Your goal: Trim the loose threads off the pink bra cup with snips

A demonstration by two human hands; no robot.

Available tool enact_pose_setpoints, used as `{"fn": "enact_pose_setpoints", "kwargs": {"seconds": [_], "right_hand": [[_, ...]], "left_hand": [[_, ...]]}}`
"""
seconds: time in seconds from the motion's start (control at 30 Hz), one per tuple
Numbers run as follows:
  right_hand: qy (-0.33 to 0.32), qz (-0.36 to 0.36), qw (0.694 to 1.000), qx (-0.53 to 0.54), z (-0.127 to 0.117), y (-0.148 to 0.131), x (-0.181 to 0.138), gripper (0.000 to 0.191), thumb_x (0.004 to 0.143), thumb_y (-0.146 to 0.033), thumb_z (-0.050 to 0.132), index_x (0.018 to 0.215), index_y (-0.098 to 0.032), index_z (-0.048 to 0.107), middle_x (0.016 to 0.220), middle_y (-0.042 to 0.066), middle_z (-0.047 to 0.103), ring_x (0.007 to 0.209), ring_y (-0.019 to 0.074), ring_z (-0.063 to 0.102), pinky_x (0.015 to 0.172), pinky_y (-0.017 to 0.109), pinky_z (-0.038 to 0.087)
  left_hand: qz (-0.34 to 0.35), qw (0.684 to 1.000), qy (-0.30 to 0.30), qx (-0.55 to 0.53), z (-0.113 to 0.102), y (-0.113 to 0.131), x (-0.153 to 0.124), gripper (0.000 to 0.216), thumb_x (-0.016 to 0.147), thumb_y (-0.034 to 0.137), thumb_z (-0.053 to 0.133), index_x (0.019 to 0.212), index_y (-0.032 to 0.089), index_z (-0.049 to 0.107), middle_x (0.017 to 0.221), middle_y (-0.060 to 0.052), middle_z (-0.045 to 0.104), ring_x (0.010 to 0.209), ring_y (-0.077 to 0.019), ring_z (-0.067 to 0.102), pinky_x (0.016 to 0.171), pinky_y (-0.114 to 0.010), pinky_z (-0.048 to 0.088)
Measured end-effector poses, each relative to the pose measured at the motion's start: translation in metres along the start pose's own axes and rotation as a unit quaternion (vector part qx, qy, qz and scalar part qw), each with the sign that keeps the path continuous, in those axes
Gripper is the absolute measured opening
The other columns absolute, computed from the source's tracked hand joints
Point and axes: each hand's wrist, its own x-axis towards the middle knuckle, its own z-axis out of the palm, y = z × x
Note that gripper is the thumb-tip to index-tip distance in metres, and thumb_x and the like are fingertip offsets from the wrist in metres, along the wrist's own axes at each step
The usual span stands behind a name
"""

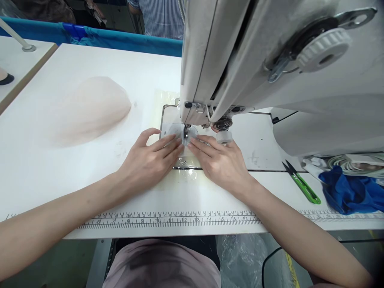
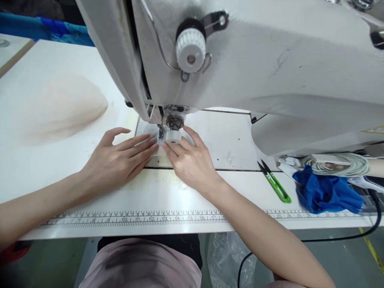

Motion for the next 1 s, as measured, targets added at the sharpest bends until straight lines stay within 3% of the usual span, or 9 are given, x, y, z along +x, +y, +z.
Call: {"fn": "enact_pose_setpoints", "kwargs": {"seconds": [0.23, 0.47, 0.77, 1.0], "right_hand": [[-0.003, -0.002, 1.000, 0.003, 0.002, 0.003, 0.000, 0.038, 0.098, 0.003, 0.046, 0.116, -0.012, 0.075, 0.109, 0.007, 0.080, 0.096, 0.0207, 0.072, 0.111, 0.044, 0.048], [-0.035, 0.015, 0.999, -0.009, 0.005, 0.004, 0.002, 0.037, 0.100, 0.000, 0.046, 0.116, -0.015, 0.075, 0.101, 0.005, 0.081, 0.099, 0.0201, 0.071, 0.108, 0.047, 0.049], [-0.081, 0.022, 0.996, -0.034, 0.004, 0.006, 0.004, 0.038, 0.099, -0.001, 0.048, 0.123, -0.016, 0.073, 0.102, 0.003, 0.081, 0.100, 0.0198, 0.068, 0.115, 0.043, 0.043], [-0.058, 0.019, 0.998, -0.015, 0.008, 0.005, 0.003, 0.039, 0.096, 0.002, 0.049, 0.124, -0.012, 0.072, 0.106, 0.006, 0.080, 0.105, 0.0217, 0.068, 0.115, 0.046, 0.042]], "left_hand": [[-0.004, 1.000, -0.003, 0.007, 0.002, -0.004, 0.002, 0.026, 0.102, 0.014, 0.052, 0.125, 0.013, 0.065, 0.123, -0.010, 0.076, 0.117, -0.0213, 0.072, 0.105, -0.047, 0.046], [-0.015, 0.999, 0.017, -0.025, 0.011, -0.006, 0.002, 0.027, 0.101, 0.014, 0.054, 0.123, 0.008, 0.069, 0.122, -0.014, 0.076, 0.114, -0.0251, 0.073, 0.107, -0.050, 0.048], [-0.040, 0.996, 0.041, -0.064, 0.018, -0.009, 0.004, 0.027, 0.100, 0.013, 0.054, 0.120, 0.011, 0.073, 0.120, -0.013, 0.077, 0.110, -0.0265, 0.075, 0.110, -0.055, 0.048], [-0.041, 0.997, 0.039, -0.051, 0.019, -0.010, 0.003, 0.027, 0.101, 0.014, 0.053, 0.120, 0.010, 0.072, 0.119, -0.011, 0.078, 0.112, -0.0249, 0.074, 0.115, -0.051, 0.044]]}}
